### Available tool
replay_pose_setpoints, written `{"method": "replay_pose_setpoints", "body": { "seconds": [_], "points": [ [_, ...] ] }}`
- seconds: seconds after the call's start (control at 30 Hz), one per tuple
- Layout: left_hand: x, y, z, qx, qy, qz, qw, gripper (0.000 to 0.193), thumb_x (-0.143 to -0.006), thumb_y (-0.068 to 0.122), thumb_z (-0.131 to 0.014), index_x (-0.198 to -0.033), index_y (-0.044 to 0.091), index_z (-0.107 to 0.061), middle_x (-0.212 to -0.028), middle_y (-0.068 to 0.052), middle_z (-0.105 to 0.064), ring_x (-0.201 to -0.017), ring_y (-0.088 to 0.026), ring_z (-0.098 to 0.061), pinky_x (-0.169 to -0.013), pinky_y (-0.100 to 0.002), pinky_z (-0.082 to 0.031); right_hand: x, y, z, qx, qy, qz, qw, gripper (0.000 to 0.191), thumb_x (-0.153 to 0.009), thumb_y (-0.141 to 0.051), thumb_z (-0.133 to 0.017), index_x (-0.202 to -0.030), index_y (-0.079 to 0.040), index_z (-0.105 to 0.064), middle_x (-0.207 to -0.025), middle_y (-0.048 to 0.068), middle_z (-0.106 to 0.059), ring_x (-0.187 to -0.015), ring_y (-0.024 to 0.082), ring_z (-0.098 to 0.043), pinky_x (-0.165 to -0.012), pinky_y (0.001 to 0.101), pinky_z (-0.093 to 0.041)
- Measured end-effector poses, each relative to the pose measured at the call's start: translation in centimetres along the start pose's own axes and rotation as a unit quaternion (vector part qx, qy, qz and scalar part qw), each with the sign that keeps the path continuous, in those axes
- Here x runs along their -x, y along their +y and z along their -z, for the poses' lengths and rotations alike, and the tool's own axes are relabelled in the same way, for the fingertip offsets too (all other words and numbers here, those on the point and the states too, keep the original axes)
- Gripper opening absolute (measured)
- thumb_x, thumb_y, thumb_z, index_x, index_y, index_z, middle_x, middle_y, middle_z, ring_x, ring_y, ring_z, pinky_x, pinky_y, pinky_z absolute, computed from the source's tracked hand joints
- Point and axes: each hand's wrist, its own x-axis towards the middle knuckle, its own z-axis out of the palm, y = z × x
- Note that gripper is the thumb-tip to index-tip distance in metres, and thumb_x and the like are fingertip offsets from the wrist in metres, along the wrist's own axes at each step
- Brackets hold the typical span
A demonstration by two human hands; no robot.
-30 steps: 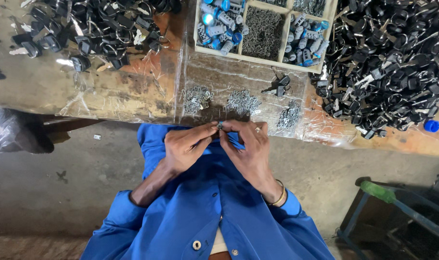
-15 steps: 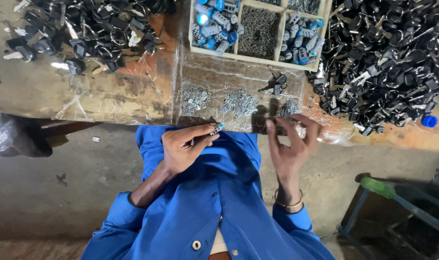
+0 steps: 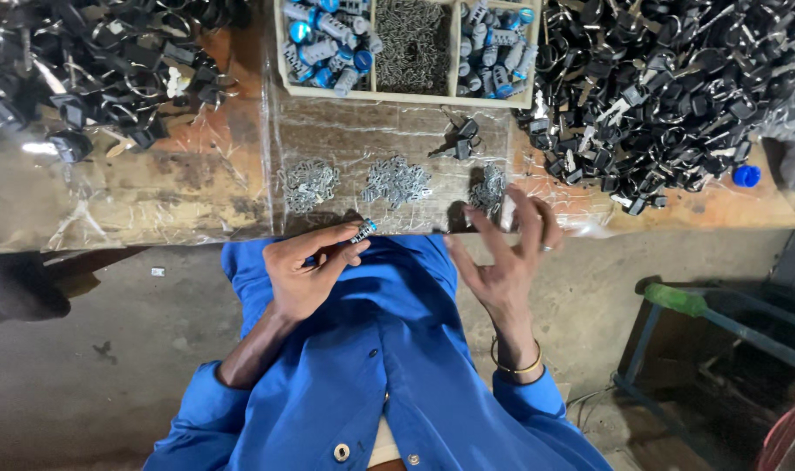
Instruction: The person sits at a workbench covered with piles of keys and small metal parts, picks up blue and gray lock cylinders, and inserts small pin components into them by hand, taking parts from a compartmented tray. Assembled cylinders are placed back into the tray compartments as the work proceeds.
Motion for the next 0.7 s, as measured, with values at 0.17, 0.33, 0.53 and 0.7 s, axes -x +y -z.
{"method": "replay_pose_setpoints", "body": {
  "seconds": [0.17,0.33,0.53,0.7],
  "points": [
    [-0.2,0.3,-0.2,-0.003,0.0,-0.004,1.0,0.025,-0.086,-0.004,-0.083,-0.109,-0.003,-0.074,-0.099,-0.013,-0.079,-0.078,-0.014,-0.078,-0.058,-0.02,-0.054,0.1,0.4,-0.2,-0.007,-0.003,0.099,0.995,0.033,-0.082,-0.017,-0.09,-0.109,-0.026,-0.075,-0.127,0.0,-0.064,-0.121,0.028,-0.054,-0.103,0.0454,-0.033],
    [-0.2,0.4,-0.4,-0.012,0.001,-0.001,1.0,0.024,-0.086,-0.004,-0.083,-0.108,-0.004,-0.074,-0.099,-0.013,-0.079,-0.077,-0.015,-0.078,-0.058,-0.021,-0.057,-0.4,-1.2,-0.9,-0.118,-0.062,0.107,0.985,0.033,-0.086,-0.004,-0.086,-0.116,-0.012,-0.073,-0.106,-0.001,-0.071,-0.097,0.019,-0.064,-0.096,0.0405,-0.038],
    [0.0,0.1,-0.4,-0.021,0.007,0.012,1.0,0.023,-0.086,-0.002,-0.084,-0.106,-0.005,-0.075,-0.101,-0.014,-0.079,-0.075,-0.015,-0.078,-0.06,-0.022,-0.06,-1.4,-5.2,-2.5,-0.264,-0.061,0.079,0.959,0.028,-0.087,0.003,-0.079,-0.111,-0.01,-0.072,-0.109,0.002,-0.074,-0.097,0.019,-0.07,-0.093,0.0356,-0.042],
    [-0.1,-0.1,-0.2,-0.066,0.01,-0.05,0.997,0.023,-0.085,0.001,-0.085,-0.105,-0.003,-0.075,-0.108,-0.015,-0.078,-0.081,-0.016,-0.078,-0.067,-0.025,-0.063,-2.1,-7.4,-3.2,-0.276,-0.022,0.042,0.96,0.027,-0.086,0.002,-0.081,-0.108,-0.008,-0.071,-0.103,0.005,-0.074,-0.094,0.022,-0.068,-0.092,0.0342,-0.042]
  ]
}}
